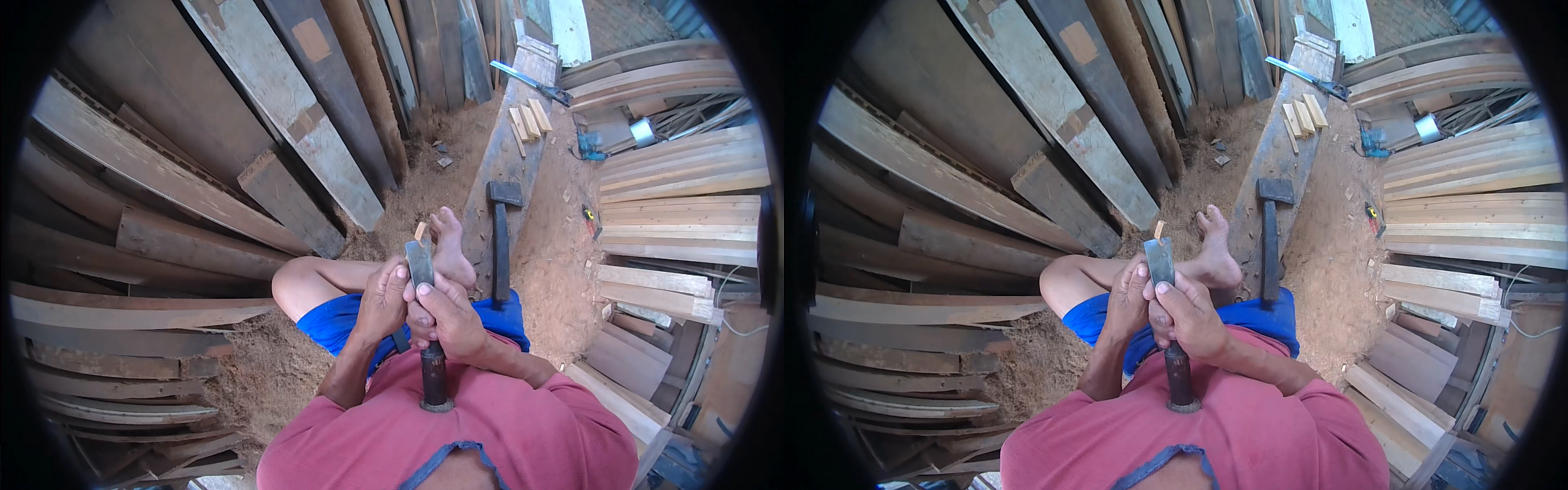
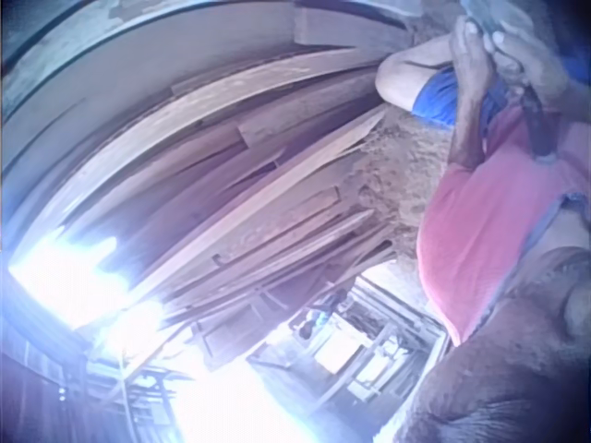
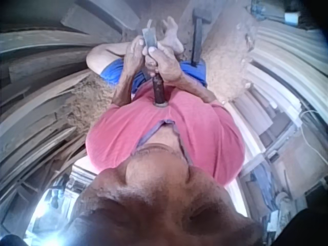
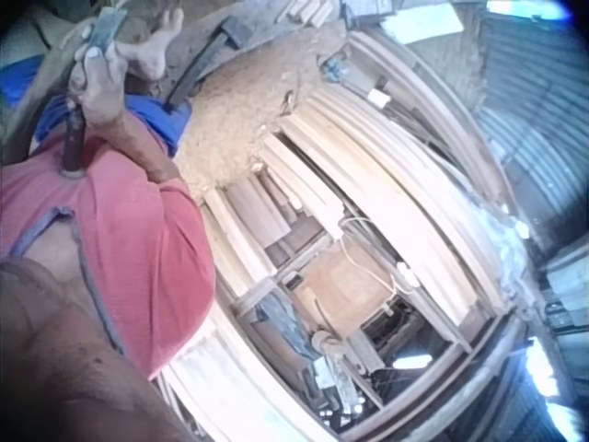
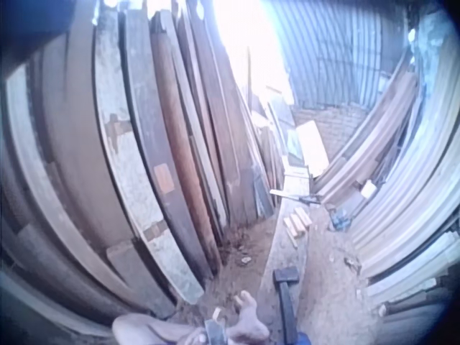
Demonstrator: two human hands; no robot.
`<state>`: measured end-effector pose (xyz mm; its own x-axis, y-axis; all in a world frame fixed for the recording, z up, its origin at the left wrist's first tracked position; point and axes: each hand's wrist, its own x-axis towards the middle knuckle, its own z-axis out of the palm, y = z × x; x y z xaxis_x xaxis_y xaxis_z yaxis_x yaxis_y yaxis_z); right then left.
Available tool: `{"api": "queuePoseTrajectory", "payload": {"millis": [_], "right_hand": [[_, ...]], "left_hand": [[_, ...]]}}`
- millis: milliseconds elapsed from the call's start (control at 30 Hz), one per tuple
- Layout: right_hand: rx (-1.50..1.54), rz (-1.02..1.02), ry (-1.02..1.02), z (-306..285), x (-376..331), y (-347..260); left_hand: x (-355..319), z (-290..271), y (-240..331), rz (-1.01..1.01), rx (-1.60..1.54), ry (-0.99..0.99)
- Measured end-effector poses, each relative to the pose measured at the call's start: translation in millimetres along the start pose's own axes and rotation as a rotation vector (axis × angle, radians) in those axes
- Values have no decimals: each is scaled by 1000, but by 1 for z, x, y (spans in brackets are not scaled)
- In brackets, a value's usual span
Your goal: The person shapes and refines a small piece of wood by using a chisel and hammer, holding the wood against their bare foot for stability.
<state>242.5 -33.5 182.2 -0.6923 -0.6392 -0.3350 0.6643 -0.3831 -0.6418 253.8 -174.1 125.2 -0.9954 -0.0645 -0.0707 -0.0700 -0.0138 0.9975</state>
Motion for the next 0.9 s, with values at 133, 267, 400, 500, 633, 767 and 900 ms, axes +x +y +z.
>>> {"api": "queuePoseTrajectory", "payload": {"millis": [133, 267, 400, 500, 633, 767, 900], "right_hand": [[42, -319, 37, -68, -26, -19], [22, -281, 247, -36, -26, -34], [142, -112, 165, -20, 32, -14], [164, 31, -16, 2, 45, -5], [185, 127, -70, 10, 35, 8], [130, 123, -27, 10, 26, 14], [60, 18, 20, -2, 13, 6]], "left_hand": [[-70, -19, -48, 169, 382, -390], [-66, -20, -62, -265, -623, 58], [16, -15, -34, -143, -776, -69], [37, -10, -6, -130, -628, 69], [33, -30, -18, -32, -278, -31], [12, -14, 4, -97, -88, 155], [-11, -18, -5, 160, 360, -28]]}}
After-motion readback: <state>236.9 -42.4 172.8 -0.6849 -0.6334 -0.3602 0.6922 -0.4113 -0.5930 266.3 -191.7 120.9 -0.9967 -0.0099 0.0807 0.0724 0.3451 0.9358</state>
